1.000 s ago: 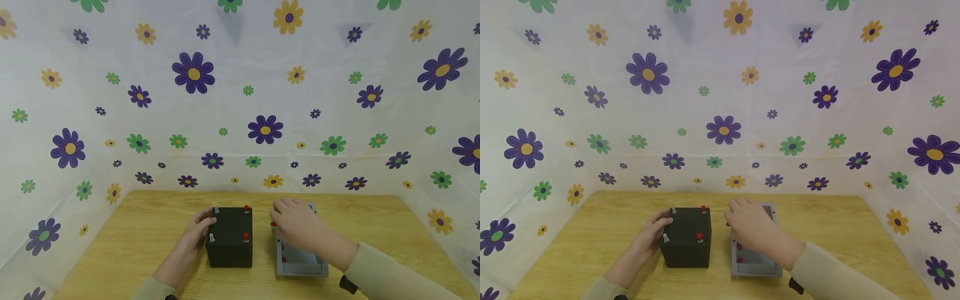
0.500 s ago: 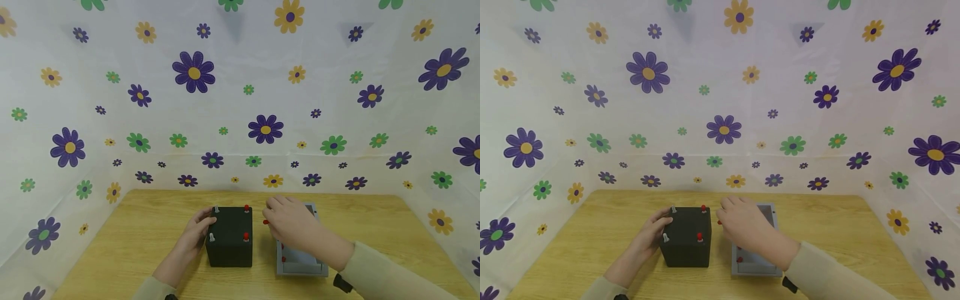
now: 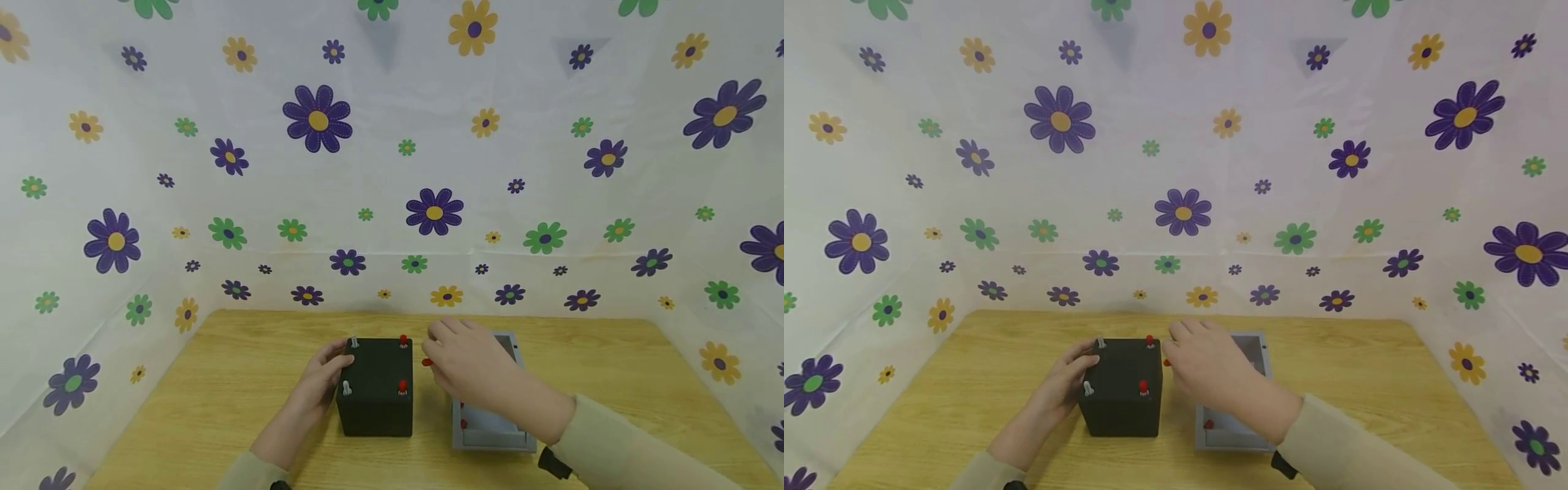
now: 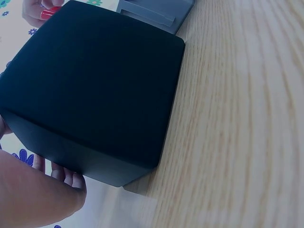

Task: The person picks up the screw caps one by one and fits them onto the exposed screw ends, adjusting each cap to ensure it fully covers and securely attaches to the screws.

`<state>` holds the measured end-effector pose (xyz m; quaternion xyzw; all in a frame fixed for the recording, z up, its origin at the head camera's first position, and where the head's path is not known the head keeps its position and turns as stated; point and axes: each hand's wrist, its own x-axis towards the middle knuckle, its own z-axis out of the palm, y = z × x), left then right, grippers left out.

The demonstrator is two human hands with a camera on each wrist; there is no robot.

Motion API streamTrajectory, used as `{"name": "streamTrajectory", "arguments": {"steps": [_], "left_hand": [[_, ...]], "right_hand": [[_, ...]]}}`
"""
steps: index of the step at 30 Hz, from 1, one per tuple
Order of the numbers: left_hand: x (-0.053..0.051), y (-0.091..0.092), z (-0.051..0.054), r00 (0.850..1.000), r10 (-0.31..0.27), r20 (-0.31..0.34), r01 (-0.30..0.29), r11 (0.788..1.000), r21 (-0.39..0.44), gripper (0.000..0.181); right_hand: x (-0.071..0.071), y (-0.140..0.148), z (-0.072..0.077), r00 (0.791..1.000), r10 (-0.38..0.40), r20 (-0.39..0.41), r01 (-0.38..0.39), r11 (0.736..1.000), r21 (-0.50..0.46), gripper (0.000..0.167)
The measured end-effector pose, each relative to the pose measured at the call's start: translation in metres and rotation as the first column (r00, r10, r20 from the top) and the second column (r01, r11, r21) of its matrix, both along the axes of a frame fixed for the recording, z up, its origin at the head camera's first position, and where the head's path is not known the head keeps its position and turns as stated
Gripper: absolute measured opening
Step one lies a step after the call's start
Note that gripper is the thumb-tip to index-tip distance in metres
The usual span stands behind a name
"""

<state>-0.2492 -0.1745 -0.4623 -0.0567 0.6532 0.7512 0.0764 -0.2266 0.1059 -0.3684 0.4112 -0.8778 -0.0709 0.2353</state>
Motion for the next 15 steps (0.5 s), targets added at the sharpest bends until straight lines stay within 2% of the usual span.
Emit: {"name": "streamTrajectory", "arguments": {"steps": [8,15], "left_hand": [[-0.0004,0.0001,-0.0015,1.0,0.013,0.005,-0.013,1.0,0.014,0.057],[0.0006,-0.0008,-0.0012,1.0,0.0,0.006,0.0,1.0,-0.005,0.058]], "right_hand": [[0.0023,-0.0054,0.0032,1.0,-0.003,0.016,0.004,0.999,-0.038,0.017],[0.0018,-0.01,0.0032,1.0,0.005,0.001,-0.005,0.997,-0.075,0.016]]}}
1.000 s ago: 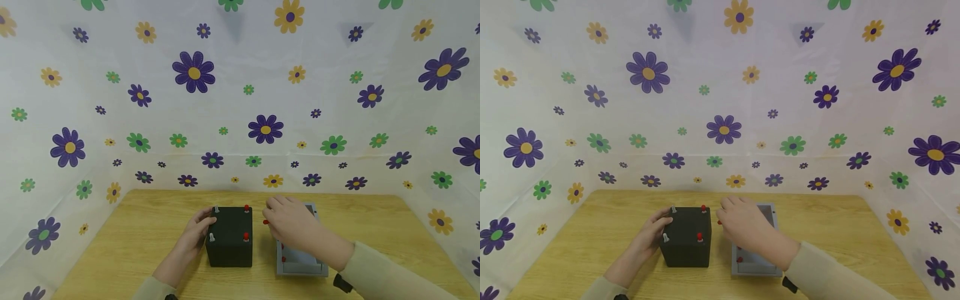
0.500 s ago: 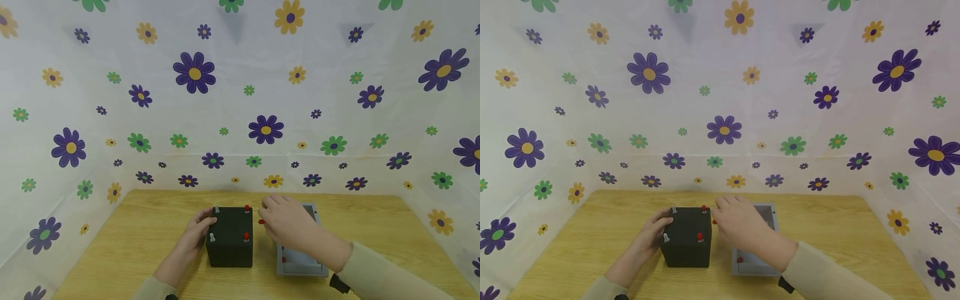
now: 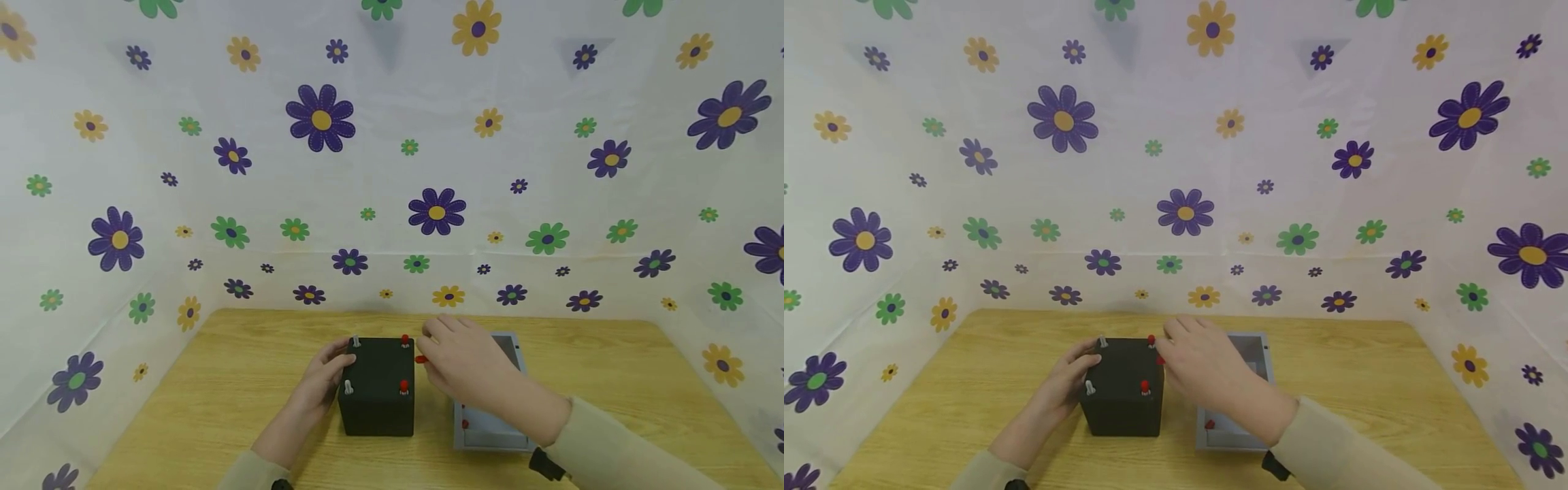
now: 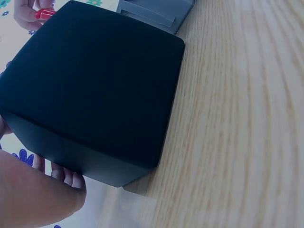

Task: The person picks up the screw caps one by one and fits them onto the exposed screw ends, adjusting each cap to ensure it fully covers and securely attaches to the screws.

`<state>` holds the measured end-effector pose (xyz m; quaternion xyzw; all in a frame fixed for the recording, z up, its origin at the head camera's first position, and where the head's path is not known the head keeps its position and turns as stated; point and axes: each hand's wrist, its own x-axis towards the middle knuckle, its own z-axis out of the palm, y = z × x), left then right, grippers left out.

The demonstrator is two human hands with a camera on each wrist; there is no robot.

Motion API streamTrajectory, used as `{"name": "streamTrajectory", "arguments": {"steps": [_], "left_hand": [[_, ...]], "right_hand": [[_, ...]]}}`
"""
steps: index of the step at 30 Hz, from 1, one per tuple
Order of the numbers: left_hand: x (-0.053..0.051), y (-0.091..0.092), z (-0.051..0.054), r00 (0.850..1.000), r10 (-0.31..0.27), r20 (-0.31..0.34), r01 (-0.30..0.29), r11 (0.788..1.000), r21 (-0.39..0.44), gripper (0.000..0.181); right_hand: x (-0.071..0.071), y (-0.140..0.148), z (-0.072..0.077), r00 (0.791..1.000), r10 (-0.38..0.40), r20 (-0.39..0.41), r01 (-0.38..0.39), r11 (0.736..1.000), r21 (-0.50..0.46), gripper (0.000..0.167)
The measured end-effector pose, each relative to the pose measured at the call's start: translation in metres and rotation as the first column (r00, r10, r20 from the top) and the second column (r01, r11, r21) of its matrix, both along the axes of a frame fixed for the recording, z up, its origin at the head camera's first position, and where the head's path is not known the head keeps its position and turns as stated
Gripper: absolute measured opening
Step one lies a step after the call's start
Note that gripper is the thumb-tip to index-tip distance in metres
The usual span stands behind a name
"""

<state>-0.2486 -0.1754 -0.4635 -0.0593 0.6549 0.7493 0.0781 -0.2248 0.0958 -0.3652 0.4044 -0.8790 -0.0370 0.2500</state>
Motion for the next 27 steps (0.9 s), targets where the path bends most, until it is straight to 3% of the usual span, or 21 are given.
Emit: {"name": "streamTrajectory", "arguments": {"steps": [13,27], "left_hand": [[0.0,0.0,0.0,1.0,-0.004,-0.003,0.004,1.0,-0.015,0.056],[-0.001,0.0,-0.001,1.0,0.004,-0.004,-0.004,1.0,-0.008,0.054]], "right_hand": [[0.002,-0.007,0.002,1.0,0.012,-0.027,-0.013,1.0,-0.022,0.016],[0.003,-0.014,0.006,1.0,0.029,0.006,-0.028,0.998,-0.061,0.02]]}}
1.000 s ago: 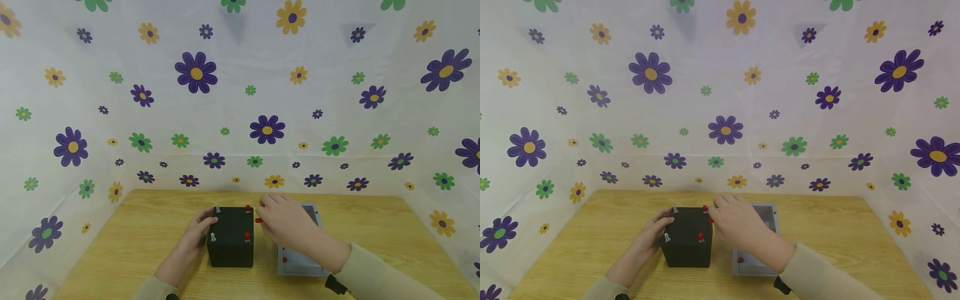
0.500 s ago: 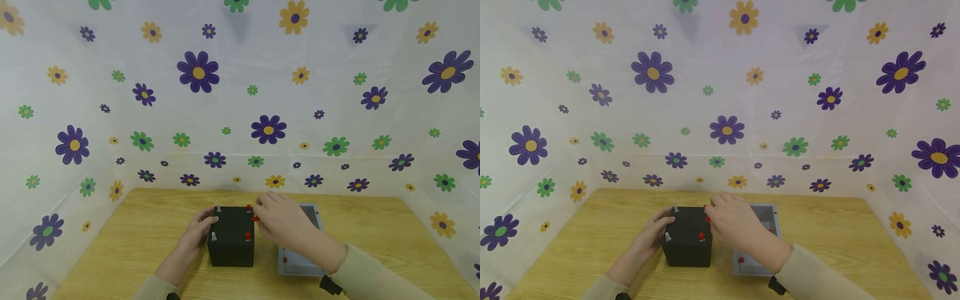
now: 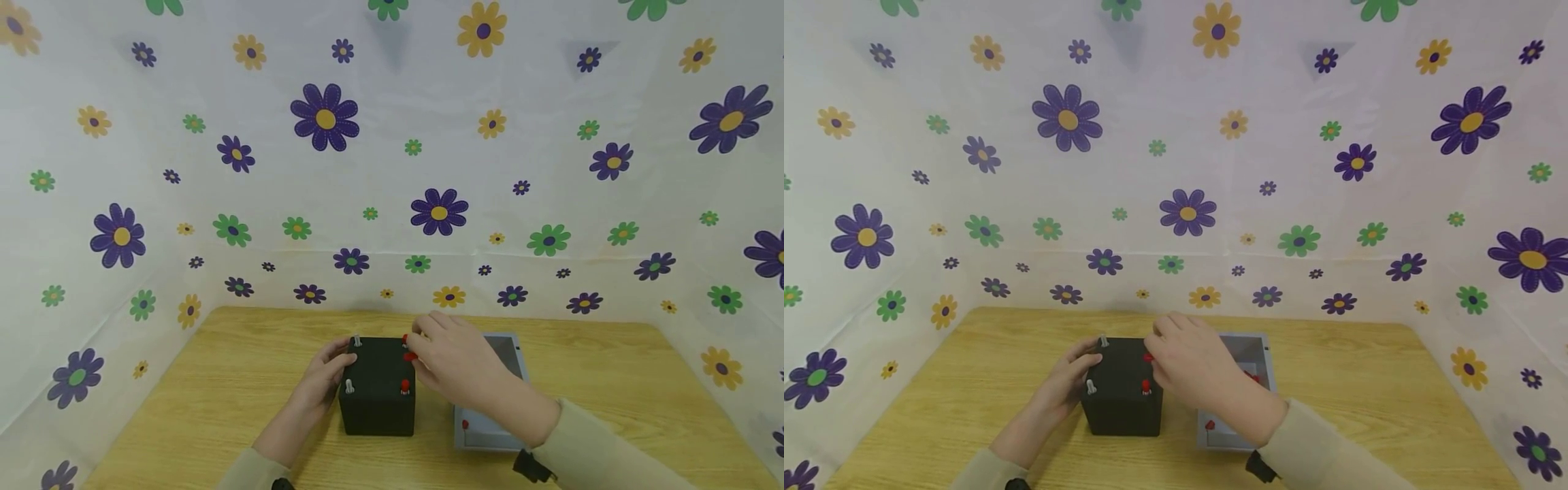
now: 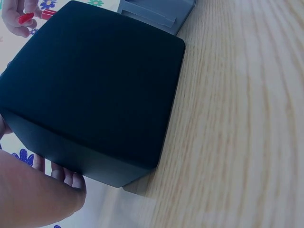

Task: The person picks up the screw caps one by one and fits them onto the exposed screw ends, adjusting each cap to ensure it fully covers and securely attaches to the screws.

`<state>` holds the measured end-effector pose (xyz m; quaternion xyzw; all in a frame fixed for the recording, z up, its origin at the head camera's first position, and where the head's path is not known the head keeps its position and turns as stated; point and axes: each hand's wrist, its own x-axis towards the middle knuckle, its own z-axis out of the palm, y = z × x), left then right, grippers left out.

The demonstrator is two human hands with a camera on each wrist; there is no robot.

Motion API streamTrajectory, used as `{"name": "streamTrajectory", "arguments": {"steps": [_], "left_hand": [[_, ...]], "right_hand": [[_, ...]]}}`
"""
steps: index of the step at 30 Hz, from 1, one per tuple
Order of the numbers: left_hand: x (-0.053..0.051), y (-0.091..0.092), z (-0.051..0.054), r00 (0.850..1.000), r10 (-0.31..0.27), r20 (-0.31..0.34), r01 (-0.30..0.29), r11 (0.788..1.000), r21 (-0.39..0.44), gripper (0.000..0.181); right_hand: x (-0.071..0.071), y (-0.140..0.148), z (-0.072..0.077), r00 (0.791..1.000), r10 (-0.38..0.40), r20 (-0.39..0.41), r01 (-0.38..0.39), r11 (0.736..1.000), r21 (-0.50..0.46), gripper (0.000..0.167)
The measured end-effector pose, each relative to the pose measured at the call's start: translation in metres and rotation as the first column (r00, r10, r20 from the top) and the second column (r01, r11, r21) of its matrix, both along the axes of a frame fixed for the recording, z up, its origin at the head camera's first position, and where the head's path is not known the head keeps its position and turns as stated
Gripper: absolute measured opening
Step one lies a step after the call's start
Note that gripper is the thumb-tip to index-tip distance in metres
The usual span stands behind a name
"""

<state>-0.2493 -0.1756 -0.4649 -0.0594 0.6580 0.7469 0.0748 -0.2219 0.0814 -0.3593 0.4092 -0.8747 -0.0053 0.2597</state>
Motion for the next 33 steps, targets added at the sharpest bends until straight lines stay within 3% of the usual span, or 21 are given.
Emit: {"name": "streamTrajectory", "arguments": {"steps": [15,22,33], "left_hand": [[0.0,0.001,0.001,1.0,0.012,0.004,-0.012,1.0,0.008,0.053],[0.001,0.001,-0.001,1.0,0.004,-0.001,-0.004,1.0,0.02,0.053],[0.0,0.002,-0.001,1.0,0.016,-0.012,-0.016,0.999,0.03,0.05]], "right_hand": [[0.001,-0.012,-0.003,0.996,0.057,-0.07,-0.059,0.998,-0.029,0.016],[0.001,-0.017,-0.009,0.992,0.102,-0.07,-0.106,0.993,-0.051,0.016],[0.002,-0.024,-0.012,0.991,0.108,-0.075,-0.114,0.991,-0.069,0.014]]}}
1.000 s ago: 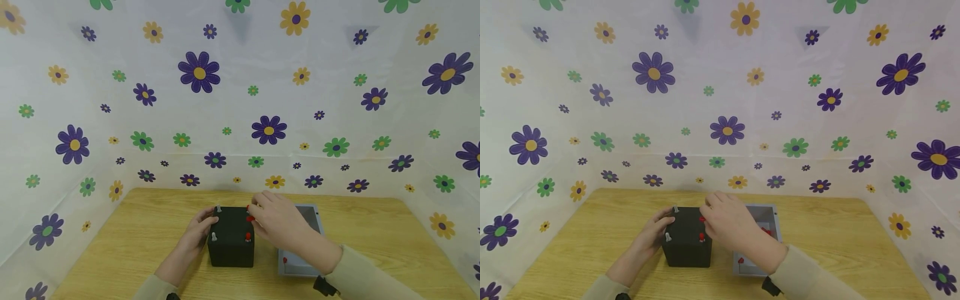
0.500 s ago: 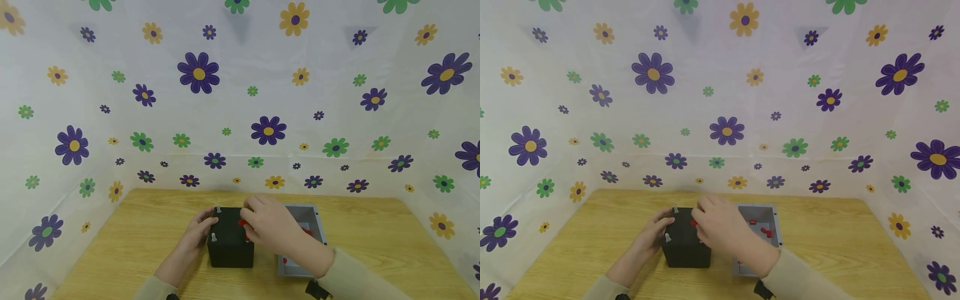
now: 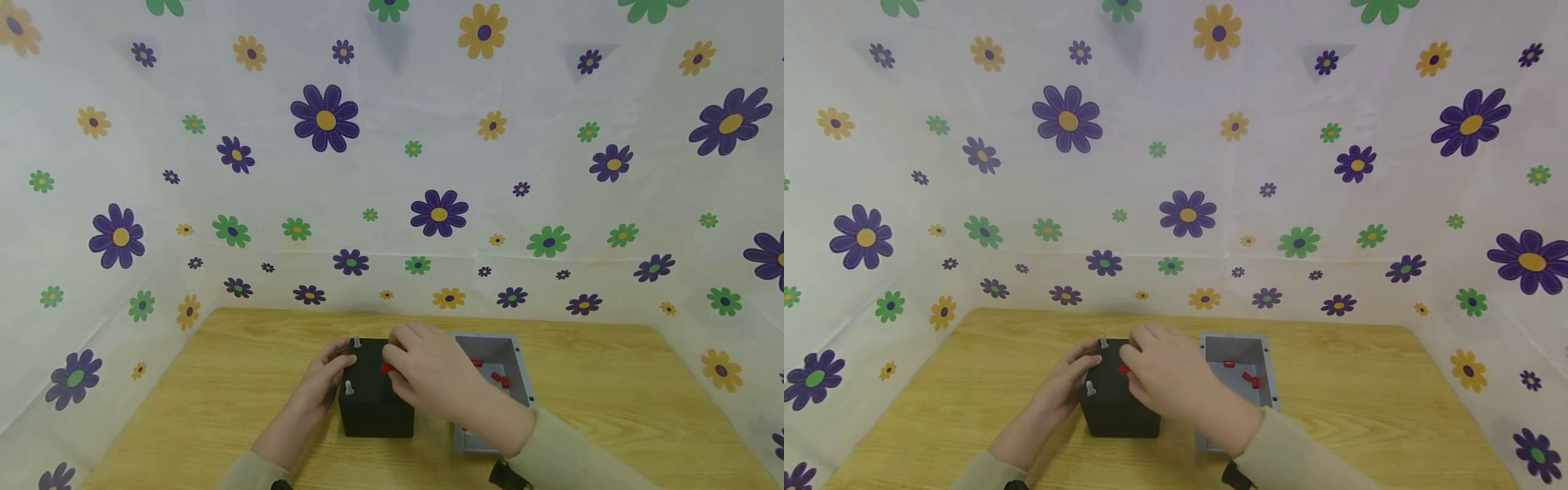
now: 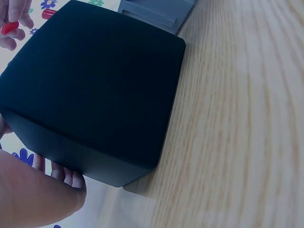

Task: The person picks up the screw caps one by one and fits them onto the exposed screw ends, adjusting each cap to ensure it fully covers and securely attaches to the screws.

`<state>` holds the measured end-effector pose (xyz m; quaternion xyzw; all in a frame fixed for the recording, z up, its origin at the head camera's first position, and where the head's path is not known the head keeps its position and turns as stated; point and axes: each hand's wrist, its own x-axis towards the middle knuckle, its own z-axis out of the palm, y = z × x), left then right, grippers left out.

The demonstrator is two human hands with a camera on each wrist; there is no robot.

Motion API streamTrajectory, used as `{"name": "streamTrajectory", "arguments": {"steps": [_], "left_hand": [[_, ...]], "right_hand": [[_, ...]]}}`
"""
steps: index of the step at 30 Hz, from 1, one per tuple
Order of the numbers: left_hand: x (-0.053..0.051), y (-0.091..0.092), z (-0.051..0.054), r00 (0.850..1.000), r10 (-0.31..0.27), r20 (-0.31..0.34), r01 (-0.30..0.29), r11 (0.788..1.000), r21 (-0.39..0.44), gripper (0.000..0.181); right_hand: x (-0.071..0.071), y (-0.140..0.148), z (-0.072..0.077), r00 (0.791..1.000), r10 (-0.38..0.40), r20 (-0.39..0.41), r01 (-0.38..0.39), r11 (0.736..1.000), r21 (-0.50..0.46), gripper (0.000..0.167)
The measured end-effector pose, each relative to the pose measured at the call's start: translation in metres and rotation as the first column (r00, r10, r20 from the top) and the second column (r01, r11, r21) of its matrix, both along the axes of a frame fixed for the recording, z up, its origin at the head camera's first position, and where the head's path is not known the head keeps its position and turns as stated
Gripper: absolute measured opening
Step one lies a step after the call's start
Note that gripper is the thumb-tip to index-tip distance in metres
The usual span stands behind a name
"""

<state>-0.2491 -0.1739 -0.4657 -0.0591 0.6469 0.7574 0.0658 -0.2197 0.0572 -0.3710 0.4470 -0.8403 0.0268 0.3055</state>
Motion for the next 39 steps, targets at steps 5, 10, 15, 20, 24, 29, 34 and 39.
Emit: {"name": "streamTrajectory", "arguments": {"steps": [5,10,15,20,24,29,34,39], "left_hand": [[0.0,0.0,-0.001,1.0,0.0,-0.009,0.0,1.0,0.006,0.048],[0.001,0.0,-0.001,1.0,-0.002,-0.006,0.002,1.0,0.008,0.049],[0.0,-0.001,-0.002,1.0,-0.001,-0.007,0.001,1.0,0.008,0.052],[-0.001,-0.001,-0.002,1.0,-0.001,-0.015,0.001,1.0,0.013,0.052],[0.0,-0.001,-0.002,1.0,-0.006,-0.012,0.006,1.0,0.017,0.051],[-0.001,-0.001,-0.002,1.0,-0.021,-0.01,0.021,1.0,0.017,0.05],[-0.001,-0.002,-0.003,0.999,-0.035,-0.006,0.035,0.999,0.009,0.053],[-0.002,-0.003,-0.002,0.999,-0.037,-0.005,0.037,0.999,0.013,0.05]], "right_hand": [[0.001,-0.004,-0.001,1.0,-0.006,0.013,0.006,1.0,-0.002,0.012],[0.002,-0.007,-0.002,0.999,-0.012,0.033,0.012,1.0,0.001,0.01],[0.002,-0.009,-0.002,0.999,-0.008,0.052,0.009,1.0,-0.01,0.01],[0.001,-0.012,-0.003,0.999,0.001,0.049,0.0,1.0,-0.013,0.011],[0.002,-0.015,-0.004,0.998,0.003,0.069,-0.002,1.0,-0.024,0.011],[0.003,-0.018,-0.005,0.996,-0.003,0.091,0.006,0.999,-0.037,0.012],[0.003,-0.021,-0.006,0.995,0.003,0.099,0.001,0.999,-0.048,0.012],[0.002,-0.025,-0.008,0.996,0.002,0.092,0.003,0.999,-0.05,0.013]]}}
